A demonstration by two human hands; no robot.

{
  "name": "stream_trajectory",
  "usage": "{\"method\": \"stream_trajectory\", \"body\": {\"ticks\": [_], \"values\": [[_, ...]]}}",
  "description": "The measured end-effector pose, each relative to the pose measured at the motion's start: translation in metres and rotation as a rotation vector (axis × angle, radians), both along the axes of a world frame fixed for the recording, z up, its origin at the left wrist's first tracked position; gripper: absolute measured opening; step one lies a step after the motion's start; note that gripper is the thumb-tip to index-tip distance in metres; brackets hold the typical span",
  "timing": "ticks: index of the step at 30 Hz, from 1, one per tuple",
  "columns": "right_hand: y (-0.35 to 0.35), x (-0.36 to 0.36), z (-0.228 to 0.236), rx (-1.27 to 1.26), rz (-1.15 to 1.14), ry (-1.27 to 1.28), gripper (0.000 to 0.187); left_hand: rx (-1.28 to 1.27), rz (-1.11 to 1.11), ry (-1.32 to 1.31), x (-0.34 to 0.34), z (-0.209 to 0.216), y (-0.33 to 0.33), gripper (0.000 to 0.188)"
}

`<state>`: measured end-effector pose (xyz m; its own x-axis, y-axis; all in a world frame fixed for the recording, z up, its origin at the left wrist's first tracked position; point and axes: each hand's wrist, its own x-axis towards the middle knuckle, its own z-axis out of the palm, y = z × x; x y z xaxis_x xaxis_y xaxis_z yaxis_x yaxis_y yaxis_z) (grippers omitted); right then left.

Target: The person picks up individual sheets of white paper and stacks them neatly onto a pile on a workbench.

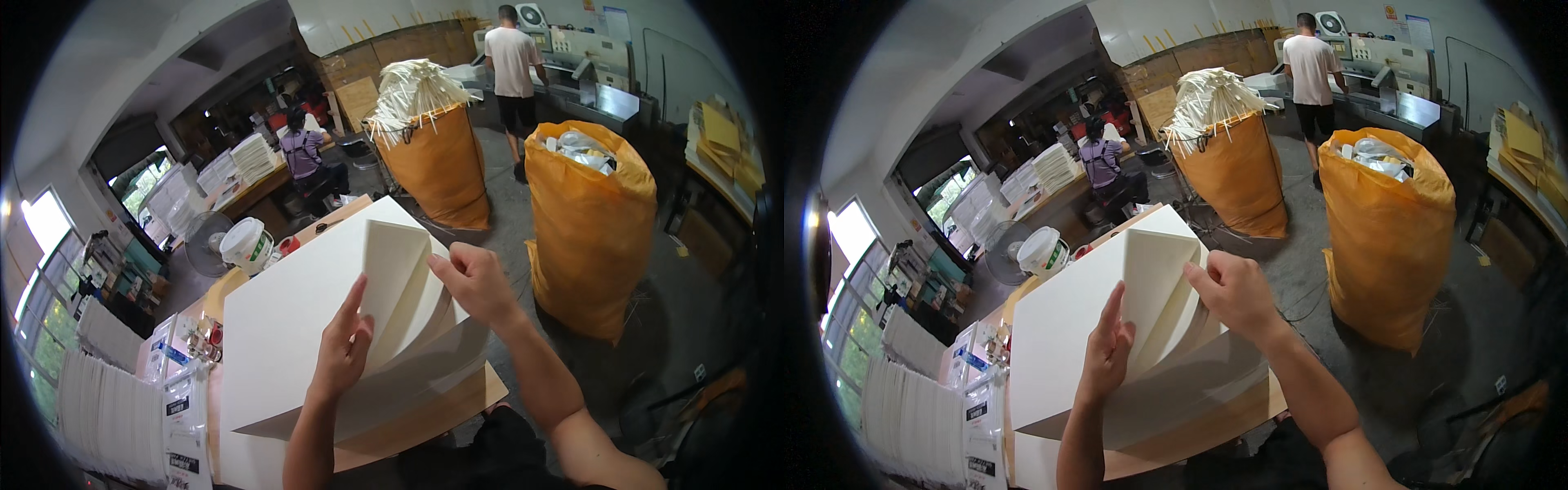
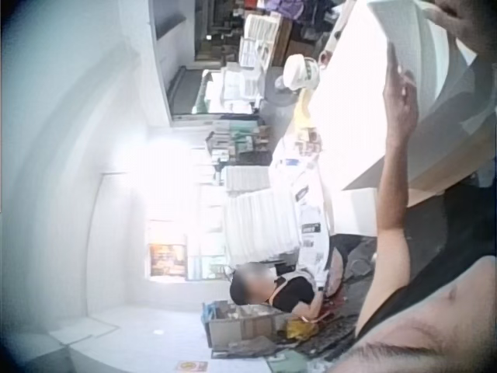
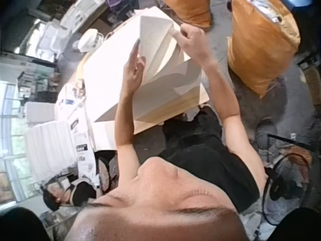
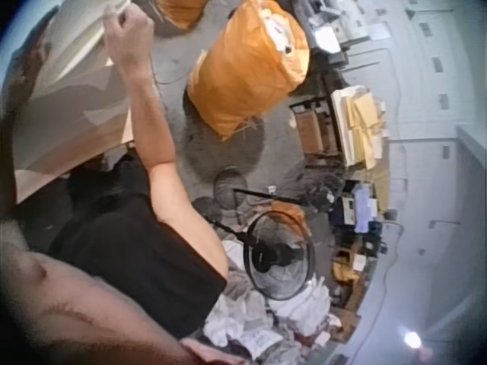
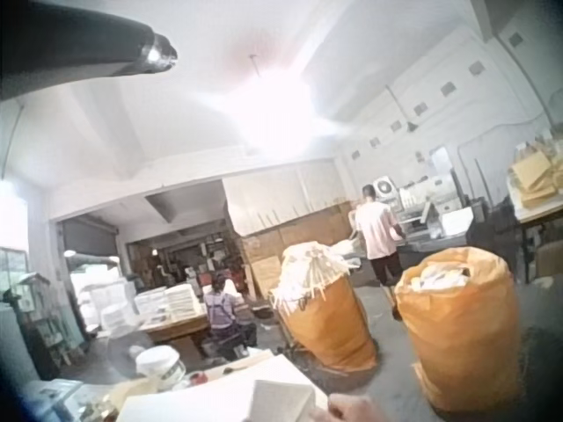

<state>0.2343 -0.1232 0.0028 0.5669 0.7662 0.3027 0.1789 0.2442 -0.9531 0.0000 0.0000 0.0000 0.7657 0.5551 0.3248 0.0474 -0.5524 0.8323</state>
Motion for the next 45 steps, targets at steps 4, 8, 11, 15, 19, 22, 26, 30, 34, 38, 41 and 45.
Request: {"method": "stream_trajectory", "body": {"ticks": [4,8,11,15,19,22,26,30,34,38,41,45], "values": [[0.004,0.001,0.0,0.149,0.17,0.304,0.035,0.319,-0.093,-0.008,0.001,0.009,0.001,0.039],[0.003,0.004,0.0,0.173,0.274,0.425,0.034,0.407,-0.087,-0.01,0.005,0.008,-0.004,0.048],[-0.001,0.005,0.002,0.151,0.261,0.386,0.034,0.366,-0.079,-0.026,0.005,0.004,-0.004,0.048],[-0.005,0.003,0.005,0.157,0.221,0.342,0.038,0.319,-0.073,-0.011,0.003,0.007,-0.007,0.036],[0.0,-0.005,-0.001,0.116,-0.053,-0.12,0.038,0.262,0.049,-0.156,0.01,0.006,-0.017,0.024],[0.0,-0.001,0.005,0.165,0.208,0.379,0.038,0.358,-0.123,-0.054,0.006,0.007,-0.004,0.031],[0.002,-0.001,0.003,0.2,0.237,0.43,0.037,0.469,-0.076,-0.01,0.007,0.01,-0.013,0.061],[0.0,0.002,-0.001,0.191,0.244,0.396,0.036,0.39,-0.091,-0.033,0.005,0.007,-0.007,0.058],[-0.005,-0.001,0.004,0.134,0.15,0.232,0.036,0.328,-0.014,-0.118,0.009,0.004,-0.013,0.054],[0.001,0.003,-0.003,0.182,0.197,0.316,0.036,0.43,-0.109,-0.049,0.007,0.008,-0.007,0.052],[0.003,0.003,-0.002,0.245,0.275,0.461,0.035,0.407,-0.091,0.029,0.008,0.011,-0.017,0.055],[-0.001,0.001,0.002,0.21,0.244,0.448,0.036,0.429,-0.059,-0.018,0.011,0.011,-0.019,0.059]]}}
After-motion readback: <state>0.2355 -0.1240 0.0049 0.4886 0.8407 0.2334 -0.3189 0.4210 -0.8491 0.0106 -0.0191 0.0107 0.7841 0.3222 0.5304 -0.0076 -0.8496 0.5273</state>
